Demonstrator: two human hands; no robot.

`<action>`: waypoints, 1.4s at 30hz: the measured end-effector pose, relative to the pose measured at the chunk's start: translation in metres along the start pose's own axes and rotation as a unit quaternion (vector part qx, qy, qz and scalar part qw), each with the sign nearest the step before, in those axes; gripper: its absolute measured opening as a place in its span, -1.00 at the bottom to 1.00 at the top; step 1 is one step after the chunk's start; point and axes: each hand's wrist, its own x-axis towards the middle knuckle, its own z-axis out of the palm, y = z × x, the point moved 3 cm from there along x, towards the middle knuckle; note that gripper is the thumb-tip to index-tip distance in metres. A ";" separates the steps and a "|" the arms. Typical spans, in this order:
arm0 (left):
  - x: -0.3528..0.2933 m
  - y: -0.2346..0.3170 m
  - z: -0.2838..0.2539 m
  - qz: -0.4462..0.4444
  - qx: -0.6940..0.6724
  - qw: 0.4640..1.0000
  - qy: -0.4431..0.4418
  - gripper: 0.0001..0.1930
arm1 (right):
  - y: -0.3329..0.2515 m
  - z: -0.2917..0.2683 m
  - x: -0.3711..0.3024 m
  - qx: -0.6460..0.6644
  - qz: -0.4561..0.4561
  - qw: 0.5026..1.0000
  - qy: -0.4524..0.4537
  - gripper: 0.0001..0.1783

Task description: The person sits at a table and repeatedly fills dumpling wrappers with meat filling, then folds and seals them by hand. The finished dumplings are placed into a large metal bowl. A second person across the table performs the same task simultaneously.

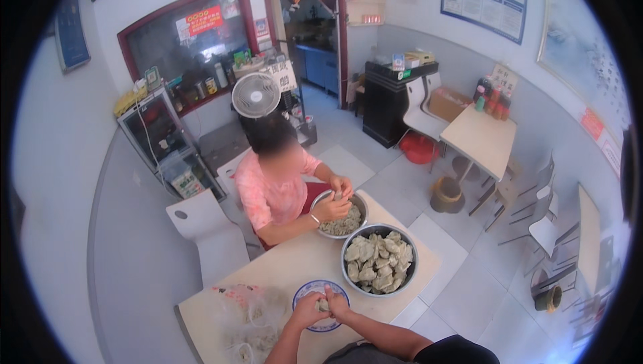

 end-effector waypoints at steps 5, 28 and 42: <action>0.009 0.009 0.007 0.003 0.039 0.995 0.095 -0.63 | 0.001 -0.001 0.021 -0.005 -0.039 0.997 0.071 -0.18; 0.004 0.032 0.000 0.115 0.205 0.969 0.079 -0.67 | 0.057 0.004 0.064 0.121 -0.058 0.984 -0.120 -0.79; 0.013 -0.002 0.018 -0.193 -0.440 0.768 0.423 -0.81 | -0.052 0.020 -0.002 0.358 0.002 0.925 -0.127 -0.88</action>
